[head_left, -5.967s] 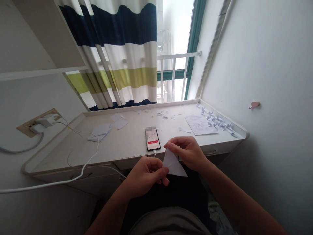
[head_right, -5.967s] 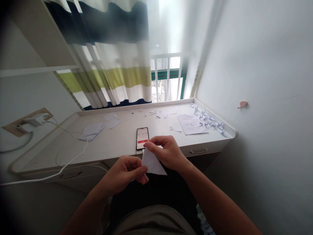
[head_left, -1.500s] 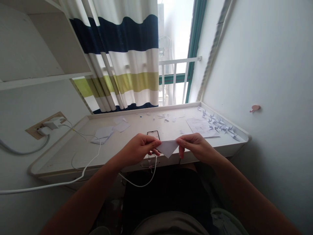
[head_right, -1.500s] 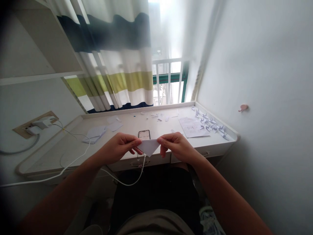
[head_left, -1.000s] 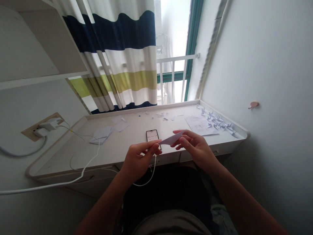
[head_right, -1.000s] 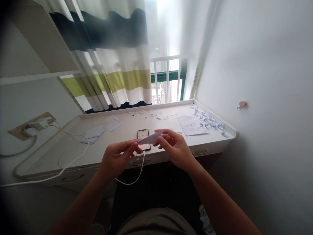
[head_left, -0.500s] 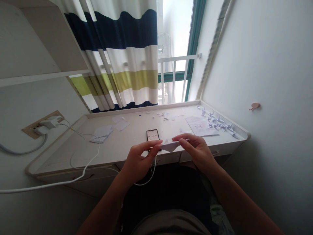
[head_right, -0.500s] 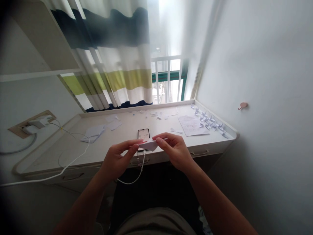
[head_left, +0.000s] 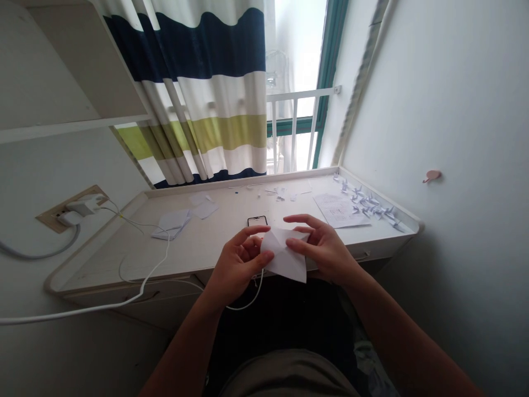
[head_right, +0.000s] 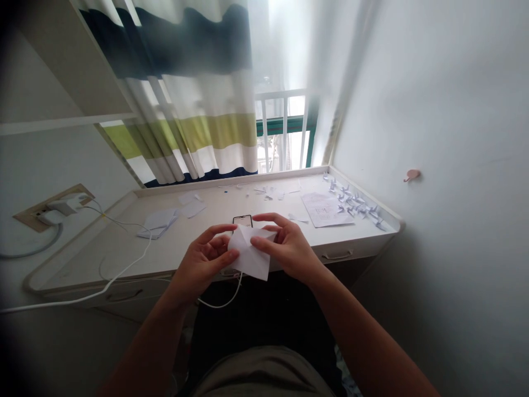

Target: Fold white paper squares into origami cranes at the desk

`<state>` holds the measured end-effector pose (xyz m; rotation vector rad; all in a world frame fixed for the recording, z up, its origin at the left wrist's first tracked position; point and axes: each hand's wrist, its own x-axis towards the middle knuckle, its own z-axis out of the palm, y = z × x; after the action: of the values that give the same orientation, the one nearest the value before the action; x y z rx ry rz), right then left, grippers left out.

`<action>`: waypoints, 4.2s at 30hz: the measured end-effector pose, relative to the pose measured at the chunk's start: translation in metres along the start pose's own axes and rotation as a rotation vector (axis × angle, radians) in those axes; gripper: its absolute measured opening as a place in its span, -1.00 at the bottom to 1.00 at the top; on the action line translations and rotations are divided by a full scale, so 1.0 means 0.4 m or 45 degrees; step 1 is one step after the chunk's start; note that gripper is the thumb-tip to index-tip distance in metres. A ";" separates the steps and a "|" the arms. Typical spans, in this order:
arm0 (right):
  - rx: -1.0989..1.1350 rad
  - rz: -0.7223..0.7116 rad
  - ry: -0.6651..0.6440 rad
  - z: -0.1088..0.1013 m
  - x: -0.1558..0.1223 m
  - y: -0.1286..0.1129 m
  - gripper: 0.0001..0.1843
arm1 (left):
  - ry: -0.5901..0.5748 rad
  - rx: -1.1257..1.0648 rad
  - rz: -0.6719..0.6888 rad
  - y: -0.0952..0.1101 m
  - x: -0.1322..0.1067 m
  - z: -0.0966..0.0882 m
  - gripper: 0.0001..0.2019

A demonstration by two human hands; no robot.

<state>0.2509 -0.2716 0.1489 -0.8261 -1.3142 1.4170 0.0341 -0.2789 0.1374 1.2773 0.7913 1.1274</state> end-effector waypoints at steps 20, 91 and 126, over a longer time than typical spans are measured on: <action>0.044 0.115 0.007 0.017 0.011 0.050 -0.65 | 0.174 -0.099 -0.235 -0.012 0.015 -0.013 -0.63; -0.696 -0.207 -0.107 0.001 0.043 -0.045 -0.77 | -0.151 0.624 -0.045 0.088 0.059 -0.041 -0.75; -0.522 -0.089 0.081 -0.064 0.038 -0.101 -0.60 | 0.186 0.518 0.194 0.090 0.089 -0.077 -0.71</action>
<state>0.2792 -0.2529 0.1857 -1.0725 -1.5943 1.0703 0.0087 -0.2380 0.1722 1.6267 1.0864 1.2320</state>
